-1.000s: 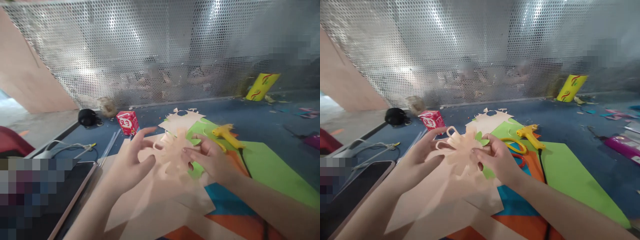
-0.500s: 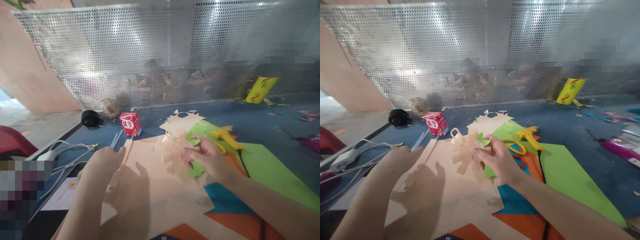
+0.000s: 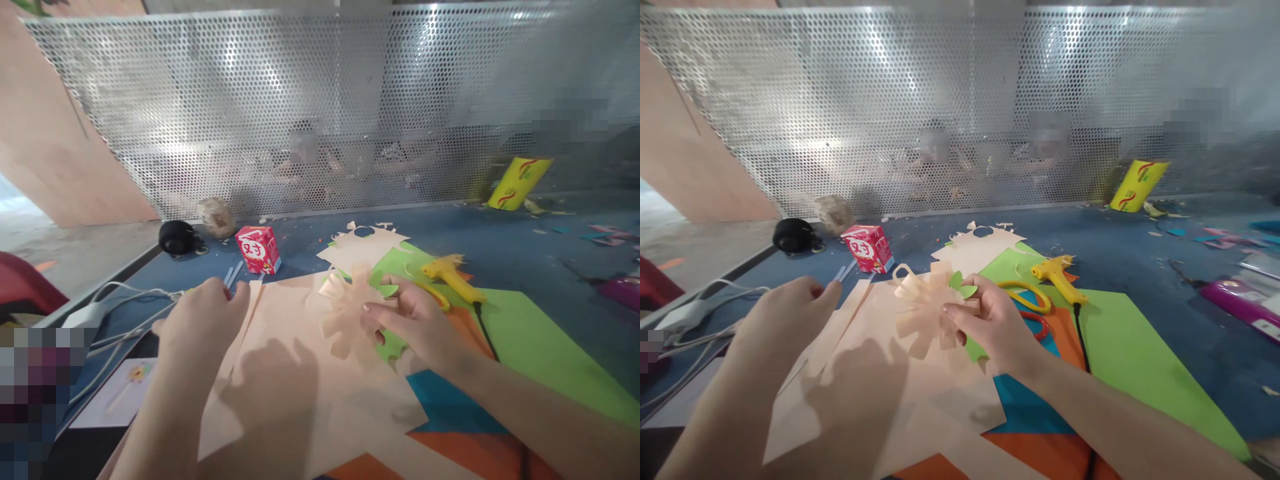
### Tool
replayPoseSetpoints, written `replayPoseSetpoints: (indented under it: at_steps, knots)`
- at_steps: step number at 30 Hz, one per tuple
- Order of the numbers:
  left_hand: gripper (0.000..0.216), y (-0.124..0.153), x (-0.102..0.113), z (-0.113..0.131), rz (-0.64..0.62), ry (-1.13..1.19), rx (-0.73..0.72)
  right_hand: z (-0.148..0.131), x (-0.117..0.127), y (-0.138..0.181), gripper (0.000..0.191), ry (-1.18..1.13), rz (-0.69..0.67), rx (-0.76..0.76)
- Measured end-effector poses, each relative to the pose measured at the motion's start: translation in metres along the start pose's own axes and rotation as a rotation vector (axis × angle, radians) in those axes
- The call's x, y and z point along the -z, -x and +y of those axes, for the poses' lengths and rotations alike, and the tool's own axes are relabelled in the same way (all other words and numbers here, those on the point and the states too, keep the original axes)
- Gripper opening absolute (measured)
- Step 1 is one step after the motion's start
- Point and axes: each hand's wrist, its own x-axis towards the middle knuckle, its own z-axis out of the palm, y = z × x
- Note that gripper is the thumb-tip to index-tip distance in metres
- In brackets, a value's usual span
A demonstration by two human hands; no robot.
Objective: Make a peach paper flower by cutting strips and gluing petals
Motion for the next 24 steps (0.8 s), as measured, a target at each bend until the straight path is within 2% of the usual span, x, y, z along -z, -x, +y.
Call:
replayPoseSetpoints:
  at_steps: [1, 2, 4, 6, 9, 13, 19, 22, 24]
  knots:
    - [0.027, 0.003, -0.001, 0.014, 0.061, -0.033, 0.023, 0.0, 0.0, 0.001, 0.027, 0.001, 0.002, -0.003]
    - [0.024, 0.005, -0.003, 0.027, 0.061, 0.058, -0.019, 0.0, -0.001, 0.002, 0.026, 0.005, 0.004, -0.008]
    - [0.018, 0.01, -0.01, 0.047, -0.081, 0.441, -0.102, 0.0, -0.001, 0.003, 0.025, 0.022, 0.01, -0.025]
    - [0.018, 0.013, -0.018, 0.058, -0.246, 0.784, -0.099, 0.0, -0.001, 0.004, 0.024, 0.051, 0.024, -0.035]
    - [0.027, 0.015, -0.026, 0.06, -0.396, 1.038, -0.011, 0.005, 0.002, 0.003, 0.022, 0.106, 0.017, -0.024]
    - [0.035, 0.017, -0.023, 0.058, -0.524, 1.088, 0.007, 0.012, 0.006, 0.001, 0.02, 0.193, -0.022, -0.01]
    - [0.034, 0.016, -0.018, 0.056, -0.569, 1.039, -0.034, 0.009, 0.005, 0.0, 0.016, 0.256, -0.028, 0.003]
    - [0.036, 0.018, -0.017, 0.058, -0.608, 1.066, -0.071, 0.003, 0.002, 0.002, 0.013, 0.284, -0.044, 0.069]
    - [0.034, 0.022, -0.016, 0.061, -0.592, 1.072, -0.096, 0.001, 0.001, 0.004, 0.012, 0.33, -0.04, 0.133]
